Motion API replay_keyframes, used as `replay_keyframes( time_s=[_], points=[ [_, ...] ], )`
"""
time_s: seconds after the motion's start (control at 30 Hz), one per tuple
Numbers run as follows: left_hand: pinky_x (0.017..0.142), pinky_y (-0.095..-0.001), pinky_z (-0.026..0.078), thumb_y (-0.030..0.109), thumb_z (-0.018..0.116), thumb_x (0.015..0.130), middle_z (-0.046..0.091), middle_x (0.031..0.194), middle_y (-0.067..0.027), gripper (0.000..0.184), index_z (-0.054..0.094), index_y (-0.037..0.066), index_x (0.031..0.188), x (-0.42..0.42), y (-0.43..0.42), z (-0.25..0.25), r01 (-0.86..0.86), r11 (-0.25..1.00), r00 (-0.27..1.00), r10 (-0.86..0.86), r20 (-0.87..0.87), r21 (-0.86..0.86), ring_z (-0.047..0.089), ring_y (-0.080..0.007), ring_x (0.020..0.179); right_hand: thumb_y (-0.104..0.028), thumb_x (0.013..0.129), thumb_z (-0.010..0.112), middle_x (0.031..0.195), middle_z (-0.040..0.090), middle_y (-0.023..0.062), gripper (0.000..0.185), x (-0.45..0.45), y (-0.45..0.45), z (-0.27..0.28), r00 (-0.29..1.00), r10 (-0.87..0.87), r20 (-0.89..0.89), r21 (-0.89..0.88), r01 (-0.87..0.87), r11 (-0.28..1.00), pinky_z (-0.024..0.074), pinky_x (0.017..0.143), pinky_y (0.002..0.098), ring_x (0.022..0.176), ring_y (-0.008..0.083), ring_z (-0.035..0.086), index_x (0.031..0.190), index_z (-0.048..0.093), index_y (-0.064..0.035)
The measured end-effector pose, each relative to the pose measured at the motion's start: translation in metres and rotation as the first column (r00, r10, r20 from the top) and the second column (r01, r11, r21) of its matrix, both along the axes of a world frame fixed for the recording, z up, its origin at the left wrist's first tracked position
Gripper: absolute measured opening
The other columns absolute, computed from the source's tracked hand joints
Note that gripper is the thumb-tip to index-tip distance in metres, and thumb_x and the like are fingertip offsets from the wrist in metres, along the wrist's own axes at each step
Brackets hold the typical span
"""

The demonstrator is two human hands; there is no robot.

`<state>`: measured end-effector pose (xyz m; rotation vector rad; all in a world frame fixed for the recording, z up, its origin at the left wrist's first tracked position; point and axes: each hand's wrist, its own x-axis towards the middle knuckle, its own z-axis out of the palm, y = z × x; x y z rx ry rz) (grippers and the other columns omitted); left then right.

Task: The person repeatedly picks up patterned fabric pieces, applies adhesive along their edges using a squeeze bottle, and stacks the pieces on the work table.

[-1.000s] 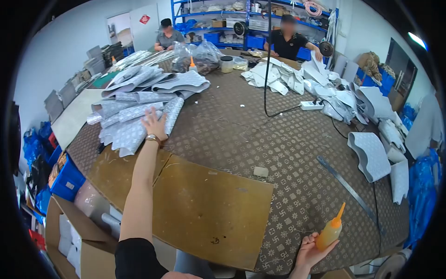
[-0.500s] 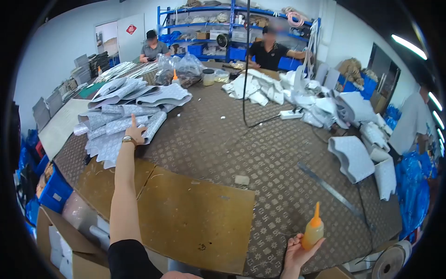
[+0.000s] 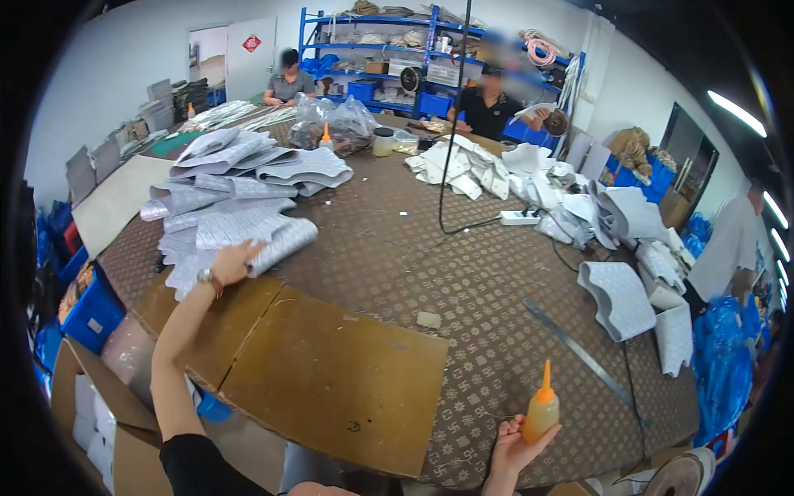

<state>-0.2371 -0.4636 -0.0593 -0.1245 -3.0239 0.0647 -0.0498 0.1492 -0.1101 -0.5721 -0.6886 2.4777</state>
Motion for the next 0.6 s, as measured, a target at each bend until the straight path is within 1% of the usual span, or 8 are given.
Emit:
replay_keyframes(
  time_s=[0.07,0.2,0.23,0.27,0.33,0.37,0.47,0.6],
  points=[
    [0.086,-0.0453,0.048,0.009,0.057,0.073,0.042,0.137,-0.0231,0.078,0.029,0.025,0.145,0.056,0.020,0.012,-0.002,1.000,0.999,0.003,0.036,-0.022,0.057,-0.0390,0.102,-0.062,0.084,0.054,0.070,0.053,0.0057,0.058,0.000,0.001,-0.002,1.000,0.003,-0.007,-0.008,-0.003,1.000,0.0433,0.053,0.0251,0.058,0.0136,0.050,0.093,0.052,-0.0047],
    [0.077,-0.0396,0.054,0.028,0.070,0.077,0.050,0.131,-0.0200,0.066,0.043,0.015,0.136,0.152,0.049,0.019,0.573,0.809,0.819,-0.558,-0.135,0.128,0.062,-0.0325,0.102,-0.062,0.087,0.050,0.070,0.053,0.0051,0.058,0.004,0.003,-0.006,0.999,0.022,-0.044,0.008,-0.022,1.000,0.0429,0.052,0.0248,0.059,0.0128,0.052,0.101,0.051,-0.0061],
    [0.077,-0.0396,0.054,0.028,0.070,0.077,0.050,0.131,-0.0200,0.066,0.043,0.015,0.136,0.164,0.052,0.023,0.565,0.815,0.824,-0.551,-0.131,0.128,0.062,-0.0325,0.102,-0.062,0.087,0.050,0.070,0.053,0.0051,0.058,0.005,0.003,-0.005,0.997,0.037,-0.065,-0.003,-0.038,0.999,0.0429,0.053,0.0250,0.060,0.0131,0.051,0.102,0.051,-0.0061],
    [0.078,-0.0396,0.055,0.029,0.070,0.078,0.053,0.124,-0.0209,0.062,0.045,0.010,0.131,0.174,0.056,0.027,0.324,0.764,0.940,-0.328,-0.096,0.558,0.062,-0.0326,0.102,-0.062,0.087,0.050,0.070,0.053,0.0051,0.058,0.008,0.004,-0.004,0.995,0.050,-0.086,-0.012,-0.051,0.999,0.0429,0.053,0.0251,0.060,0.0133,0.051,0.102,0.051,-0.0060],
    [0.079,-0.0396,0.055,0.033,0.070,0.080,0.061,0.112,-0.0227,0.057,0.049,0.000,0.122,0.186,0.062,0.034,-0.252,0.127,0.967,0.001,0.254,0.959,0.063,-0.0329,0.101,-0.061,0.087,0.050,0.070,0.053,0.0051,0.057,0.014,0.002,-0.002,0.993,0.048,-0.104,-0.033,-0.052,0.998,0.0429,0.054,0.0253,0.060,0.0136,0.051,0.103,0.050,-0.0060],
    [0.079,-0.0396,0.055,0.033,0.070,0.080,0.061,0.112,-0.0227,0.057,0.049,0.000,0.122,0.188,0.064,0.033,-0.257,0.138,0.965,-0.011,0.261,0.956,0.063,-0.0329,0.101,-0.061,0.087,0.050,0.071,0.053,0.0053,0.057,0.015,0.000,-0.001,0.991,0.049,-0.128,-0.061,-0.057,0.996,0.0428,0.054,0.0256,0.061,0.0140,0.051,0.102,0.051,-0.0059],
    [0.077,-0.0373,0.056,0.031,0.067,0.084,0.063,0.102,-0.0240,0.047,0.052,-0.008,0.105,0.174,0.071,0.013,-0.474,-0.643,0.829,-0.096,0.551,0.601,0.066,-0.0327,0.093,-0.061,0.087,0.050,0.071,0.053,0.0057,0.057,0.032,-0.001,0.002,0.984,0.015,-0.179,-0.119,-0.036,0.992,0.0425,0.055,0.0263,0.061,0.0148,0.050,0.100,0.052,-0.0056],
    [0.073,-0.0394,0.058,0.023,0.064,0.086,0.059,0.102,-0.0258,0.036,0.048,0.001,0.110,0.144,0.101,-0.004,-0.338,-0.658,0.875,0.043,0.482,0.673,0.066,-0.0339,0.086,-0.061,0.088,0.049,0.075,0.055,0.0063,0.056,0.070,-0.003,0.001,0.990,0.046,-0.132,-0.145,-0.066,0.987,0.0413,0.057,0.0269,0.061,0.0148,0.048,0.096,0.054,-0.0053]
  ],
)
